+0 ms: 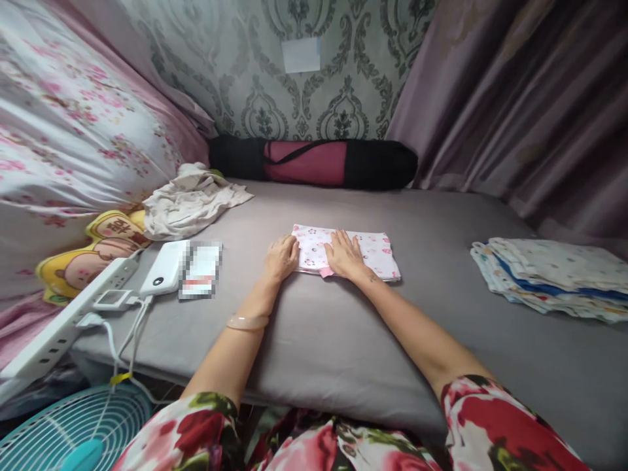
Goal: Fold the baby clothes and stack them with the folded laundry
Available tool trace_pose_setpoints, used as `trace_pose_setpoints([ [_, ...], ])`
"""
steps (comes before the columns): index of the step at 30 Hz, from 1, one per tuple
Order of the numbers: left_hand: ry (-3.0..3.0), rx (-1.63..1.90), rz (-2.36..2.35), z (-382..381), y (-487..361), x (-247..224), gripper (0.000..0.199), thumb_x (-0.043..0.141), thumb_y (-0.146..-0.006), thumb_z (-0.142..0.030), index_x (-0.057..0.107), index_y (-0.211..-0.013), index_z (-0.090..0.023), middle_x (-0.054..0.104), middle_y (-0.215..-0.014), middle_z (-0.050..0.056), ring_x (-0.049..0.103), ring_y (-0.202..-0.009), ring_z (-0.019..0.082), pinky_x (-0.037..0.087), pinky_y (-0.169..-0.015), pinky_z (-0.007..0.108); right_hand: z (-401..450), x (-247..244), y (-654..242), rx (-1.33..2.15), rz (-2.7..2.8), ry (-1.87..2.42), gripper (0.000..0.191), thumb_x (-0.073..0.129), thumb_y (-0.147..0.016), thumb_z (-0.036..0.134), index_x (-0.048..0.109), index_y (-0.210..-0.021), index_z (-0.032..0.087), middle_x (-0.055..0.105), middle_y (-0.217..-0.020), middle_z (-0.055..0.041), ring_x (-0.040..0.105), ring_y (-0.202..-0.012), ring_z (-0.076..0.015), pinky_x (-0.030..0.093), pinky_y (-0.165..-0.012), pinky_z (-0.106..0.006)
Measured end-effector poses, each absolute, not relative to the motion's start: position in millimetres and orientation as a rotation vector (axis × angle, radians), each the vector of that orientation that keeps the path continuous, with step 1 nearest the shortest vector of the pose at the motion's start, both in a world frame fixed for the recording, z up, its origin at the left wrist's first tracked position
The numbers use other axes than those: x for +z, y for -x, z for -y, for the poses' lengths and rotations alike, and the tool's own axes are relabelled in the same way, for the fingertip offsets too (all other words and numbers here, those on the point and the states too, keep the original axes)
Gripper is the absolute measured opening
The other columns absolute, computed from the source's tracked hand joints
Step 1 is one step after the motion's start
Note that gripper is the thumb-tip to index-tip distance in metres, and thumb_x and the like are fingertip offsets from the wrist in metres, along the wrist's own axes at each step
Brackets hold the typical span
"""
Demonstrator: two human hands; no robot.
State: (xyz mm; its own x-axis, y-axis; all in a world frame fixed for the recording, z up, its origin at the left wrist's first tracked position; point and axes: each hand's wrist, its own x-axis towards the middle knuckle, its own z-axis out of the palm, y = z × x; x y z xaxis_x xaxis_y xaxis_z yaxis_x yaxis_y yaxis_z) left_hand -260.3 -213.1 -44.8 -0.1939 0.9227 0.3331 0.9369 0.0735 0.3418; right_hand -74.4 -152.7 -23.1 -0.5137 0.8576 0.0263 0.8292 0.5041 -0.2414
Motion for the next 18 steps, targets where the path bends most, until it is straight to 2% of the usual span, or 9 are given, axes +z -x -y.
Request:
trace_pose_setpoints([
  [9,1.913,-0.805,2.317,214,262,-44,0.025,0.039,-0.098,-0.025,0.061,-0.106,-0.02,0.068,-0.11,0.009,0.061,-0.106,0.021,0.043,-0.094,0.033,154,-31,78,0.272,2.616,1.49,0.062,0.02,-0.1,0.042,0.032,-0.148,0.005,0.024,-0.158,-0.016,0.015,-0.147,-0.0247,0.009,-0.118,-0.047],
  [14,1.866,-0.856,2.36,211,264,-46,0.03,0.036,-0.099,-0.027,0.062,-0.111,-0.017,0.069,-0.11,0.011,0.062,-0.104,0.021,0.043,-0.092,0.032,153,-24,89,0.338,2.626,1.487,0.062,0.021,-0.1,0.041,0.028,-0.15,0.005,0.02,-0.159,-0.0161,0.015,-0.147,-0.0264,0.009,-0.117,-0.049],
  [18,1.845,-0.863,2.372,210,266,-48,0.031,0.035,-0.1,-0.027,0.061,-0.112,-0.016,0.069,-0.11,0.011,0.062,-0.103,0.021,0.043,-0.091,0.03,154,-21,107,0.334,2.629,1.402,0.062,0.021,-0.1,0.04,0.029,-0.15,0.005,0.022,-0.159,-0.0157,0.015,-0.147,-0.0258,0.005,-0.118,-0.046],
])
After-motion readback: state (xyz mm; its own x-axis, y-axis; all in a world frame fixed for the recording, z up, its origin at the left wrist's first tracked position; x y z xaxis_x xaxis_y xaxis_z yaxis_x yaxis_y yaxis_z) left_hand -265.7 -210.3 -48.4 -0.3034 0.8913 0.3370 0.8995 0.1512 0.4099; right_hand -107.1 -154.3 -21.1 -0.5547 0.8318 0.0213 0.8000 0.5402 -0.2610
